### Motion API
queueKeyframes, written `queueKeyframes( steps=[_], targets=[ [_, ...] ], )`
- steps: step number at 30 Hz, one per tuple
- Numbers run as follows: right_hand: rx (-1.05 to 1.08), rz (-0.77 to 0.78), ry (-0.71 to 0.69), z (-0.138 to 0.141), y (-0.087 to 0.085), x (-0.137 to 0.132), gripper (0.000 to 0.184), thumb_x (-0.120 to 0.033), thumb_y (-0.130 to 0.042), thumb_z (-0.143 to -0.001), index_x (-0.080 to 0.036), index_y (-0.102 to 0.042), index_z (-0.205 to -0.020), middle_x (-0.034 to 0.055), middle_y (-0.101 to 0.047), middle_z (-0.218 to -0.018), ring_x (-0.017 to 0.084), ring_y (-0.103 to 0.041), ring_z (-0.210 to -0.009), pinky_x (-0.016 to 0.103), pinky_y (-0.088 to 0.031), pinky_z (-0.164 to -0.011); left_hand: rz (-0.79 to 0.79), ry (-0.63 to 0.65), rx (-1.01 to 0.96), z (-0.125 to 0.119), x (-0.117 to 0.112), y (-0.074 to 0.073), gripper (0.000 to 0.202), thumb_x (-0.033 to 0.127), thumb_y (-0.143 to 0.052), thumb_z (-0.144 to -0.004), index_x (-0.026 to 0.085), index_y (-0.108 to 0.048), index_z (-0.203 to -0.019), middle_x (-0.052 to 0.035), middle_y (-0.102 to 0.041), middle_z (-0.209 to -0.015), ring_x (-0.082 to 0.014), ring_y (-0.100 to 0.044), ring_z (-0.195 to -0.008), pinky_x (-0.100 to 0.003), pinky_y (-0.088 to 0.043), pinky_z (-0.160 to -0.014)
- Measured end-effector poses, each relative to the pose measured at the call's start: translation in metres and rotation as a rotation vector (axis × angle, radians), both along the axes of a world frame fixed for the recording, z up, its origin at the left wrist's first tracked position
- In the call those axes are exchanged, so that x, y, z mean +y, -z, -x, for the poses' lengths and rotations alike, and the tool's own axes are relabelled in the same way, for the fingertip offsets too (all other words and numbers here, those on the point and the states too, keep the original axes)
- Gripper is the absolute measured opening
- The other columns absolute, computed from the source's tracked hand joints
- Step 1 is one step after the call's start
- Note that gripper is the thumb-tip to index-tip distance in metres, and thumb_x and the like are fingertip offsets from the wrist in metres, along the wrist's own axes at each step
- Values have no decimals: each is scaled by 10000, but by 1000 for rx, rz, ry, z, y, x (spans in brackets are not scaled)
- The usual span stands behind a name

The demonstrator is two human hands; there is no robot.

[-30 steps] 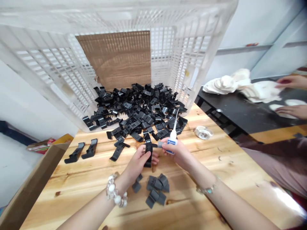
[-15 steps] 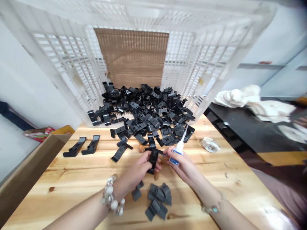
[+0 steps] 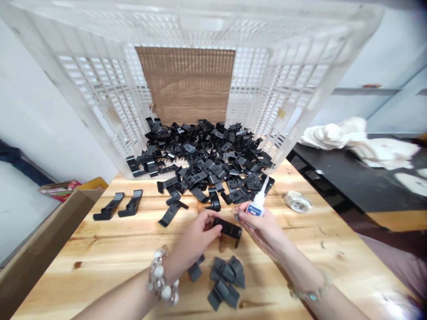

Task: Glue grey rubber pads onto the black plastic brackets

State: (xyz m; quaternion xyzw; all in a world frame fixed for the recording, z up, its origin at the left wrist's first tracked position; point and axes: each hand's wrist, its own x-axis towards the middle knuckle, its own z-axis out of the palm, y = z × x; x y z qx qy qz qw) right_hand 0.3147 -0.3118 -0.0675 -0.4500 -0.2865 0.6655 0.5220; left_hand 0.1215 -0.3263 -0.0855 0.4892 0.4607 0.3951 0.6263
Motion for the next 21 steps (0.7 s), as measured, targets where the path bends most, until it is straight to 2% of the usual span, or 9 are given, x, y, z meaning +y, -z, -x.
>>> queueKeyframes(
  steps=[2, 8, 11, 15, 18, 21],
  targets=[
    [-29, -10, -34, 4, 3, -4, 342, -236, -933, -475, -158, -693, -705, 53, -685, -900, 128, -596, -719, 291, -485, -709, 5, -4, -13, -1, -2, -2, 261, 284, -708, -758, 181, -640, -988, -43, -688, -920, -192, -639, -872, -304, -490, -792],
    [-217, -162, -221, 10, 16, -11, 280, -322, -883, -568, -164, -677, -675, 66, -661, -1005, 166, -588, -799, 306, -457, -725, 33, -1, -7, -2, -1, -7, 246, 342, -687, -765, 171, -650, -938, 5, -631, -721, -142, -573, -664, -259, -438, -634],
    [-319, -195, -260, 10, 19, -10, 252, -310, -853, -587, -176, -662, -682, 42, -650, -906, 170, -581, -788, 313, -449, -738, 37, 32, -13, -2, -1, -5, 279, 395, -662, -795, 173, -653, -963, 18, -605, -633, -143, -563, -593, -269, -441, -604],
    [-333, -127, -339, 11, 23, -10, 297, -367, -837, -596, -180, -628, -694, -9, -569, -674, 132, -501, -620, 285, -390, -604, 25, 12, 9, -1, -2, -4, 302, 423, -669, -790, 182, -660, -971, 22, -602, -613, -144, -563, -560, -270, -447, -580],
    [-288, -81, -374, 11, 25, -10, 334, -402, -840, -593, -181, -617, -708, -24, -543, -609, 123, -489, -572, 274, -369, -570, 44, 4, 15, -1, -1, -5, 296, 426, -657, -787, 186, -655, -960, 27, -592, -567, -150, -558, -532, -275, -456, -564],
    [-314, -75, -360, 11, 25, -12, 308, -367, -838, -587, -180, -619, -696, -34, -534, -585, 112, -472, -547, 269, -360, -563, 22, -11, 29, -1, -1, -6, 250, 397, -659, -787, 189, -663, -926, 27, -593, -571, -147, -557, -542, -272, -462, -573]
  ],
)
